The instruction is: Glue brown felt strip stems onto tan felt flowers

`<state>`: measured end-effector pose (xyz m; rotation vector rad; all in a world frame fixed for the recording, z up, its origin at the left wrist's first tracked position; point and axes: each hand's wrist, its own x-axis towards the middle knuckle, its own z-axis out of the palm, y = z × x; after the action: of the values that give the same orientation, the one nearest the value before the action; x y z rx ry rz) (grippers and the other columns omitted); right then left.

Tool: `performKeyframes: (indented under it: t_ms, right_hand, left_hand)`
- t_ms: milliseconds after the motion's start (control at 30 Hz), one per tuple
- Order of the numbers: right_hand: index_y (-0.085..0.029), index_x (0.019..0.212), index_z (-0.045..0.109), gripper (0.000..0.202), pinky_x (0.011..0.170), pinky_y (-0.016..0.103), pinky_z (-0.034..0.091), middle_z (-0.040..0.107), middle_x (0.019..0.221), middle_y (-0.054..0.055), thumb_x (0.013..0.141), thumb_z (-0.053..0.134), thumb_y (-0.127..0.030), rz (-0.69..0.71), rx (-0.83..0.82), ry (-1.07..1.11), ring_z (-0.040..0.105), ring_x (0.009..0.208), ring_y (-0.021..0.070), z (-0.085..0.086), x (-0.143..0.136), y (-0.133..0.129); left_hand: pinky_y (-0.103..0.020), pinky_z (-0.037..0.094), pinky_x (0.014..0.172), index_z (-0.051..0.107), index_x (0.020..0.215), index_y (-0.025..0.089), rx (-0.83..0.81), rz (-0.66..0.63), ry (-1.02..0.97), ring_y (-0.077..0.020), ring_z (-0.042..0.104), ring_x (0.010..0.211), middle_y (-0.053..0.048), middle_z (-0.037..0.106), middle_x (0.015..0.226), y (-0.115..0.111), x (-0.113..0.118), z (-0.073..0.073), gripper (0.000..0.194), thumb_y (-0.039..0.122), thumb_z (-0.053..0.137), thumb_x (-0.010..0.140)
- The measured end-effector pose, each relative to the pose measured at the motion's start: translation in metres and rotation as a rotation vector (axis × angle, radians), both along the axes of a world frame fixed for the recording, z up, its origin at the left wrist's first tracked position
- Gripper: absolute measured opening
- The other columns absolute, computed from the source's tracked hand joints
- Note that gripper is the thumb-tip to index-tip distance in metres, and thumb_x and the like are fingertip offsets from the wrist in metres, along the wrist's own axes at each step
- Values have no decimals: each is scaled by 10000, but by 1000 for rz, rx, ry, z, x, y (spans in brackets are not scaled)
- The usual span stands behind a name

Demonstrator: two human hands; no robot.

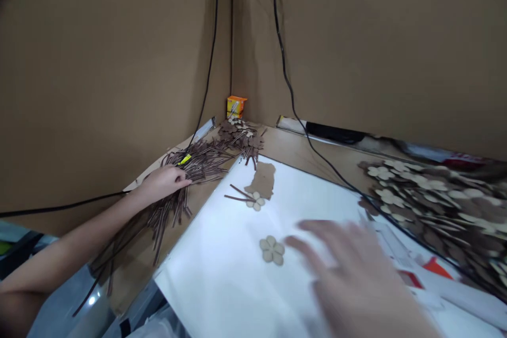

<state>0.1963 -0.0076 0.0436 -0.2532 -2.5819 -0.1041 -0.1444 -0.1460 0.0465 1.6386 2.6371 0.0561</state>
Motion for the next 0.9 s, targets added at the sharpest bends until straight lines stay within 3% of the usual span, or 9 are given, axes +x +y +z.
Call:
performKeyframes:
  t_ms: [67,167,267,367,467,533,600,700,900]
  right_hand:
    - [-234,997,595,297,991,483,263,619,1052,75,809,401,-111,313,-60,-44,506,1054,241,2,-45,-50]
    - [-180,972,568,173,962,357,337,616,1022,43,849,446,-191,631,-147,-260,538,936,174,-2,-116,-126]
    - [-119,1161,476,428,975,371,326,553,1169,101,789,558,-315,715,-175,-233,478,1078,218,-22,-168,-181]
    - [-170,1258,412,582,992,418,300,432,1331,118,773,559,-455,699,-193,-305,390,1200,274,-53,-188,-207]
    - [-152,1265,421,503,1010,379,287,402,1368,100,843,472,-423,741,-174,-309,339,1249,253,-74,-184,-207]
    - [-112,1312,362,612,1038,372,254,419,1360,105,845,431,-501,743,-231,-279,333,1254,238,-76,-176,-197]
    - [-113,1332,339,714,1059,417,208,434,1352,114,819,380,-608,693,-315,-305,333,1256,243,-70,-171,-184]
    - [-174,1315,389,651,1064,479,146,419,1367,110,834,345,-611,563,-366,-358,340,1258,256,-59,-175,-161]
    - [-198,1193,536,485,997,481,249,659,1041,77,878,360,-522,386,-206,-273,538,1030,238,-49,-211,-116]
  left_hand:
    - [-246,334,553,627,671,199,7,-6,-22,-170,576,634,-30,637,653,2,-3,-1,361,463,433,821]
    - [-245,326,566,631,672,198,25,-21,-35,-173,574,638,-34,641,666,3,-5,-2,328,433,451,814]
    - [-246,310,557,634,655,197,36,-36,-39,-179,569,634,-36,636,655,4,-7,-2,302,415,478,795]
    - [-244,293,541,637,654,199,48,-47,-40,-186,566,637,-37,632,649,3,-11,-3,280,404,493,779]
    - [-240,287,534,636,645,198,58,-56,-57,-178,557,608,-31,624,625,2,-17,-4,274,393,492,773]
    - [-237,292,540,638,645,197,71,-63,-79,-170,553,598,-26,626,620,2,-20,-5,271,383,488,772]
    - [-232,297,545,640,649,196,89,-72,-105,-163,552,599,-19,633,627,2,-22,-5,266,370,483,774]
    - [-227,300,543,637,644,189,123,-87,-151,-154,551,595,-12,638,628,2,-24,-3,263,358,482,774]
    - [-231,333,563,639,666,171,197,-89,-230,-159,555,606,-27,639,643,6,-31,11,282,370,468,770]
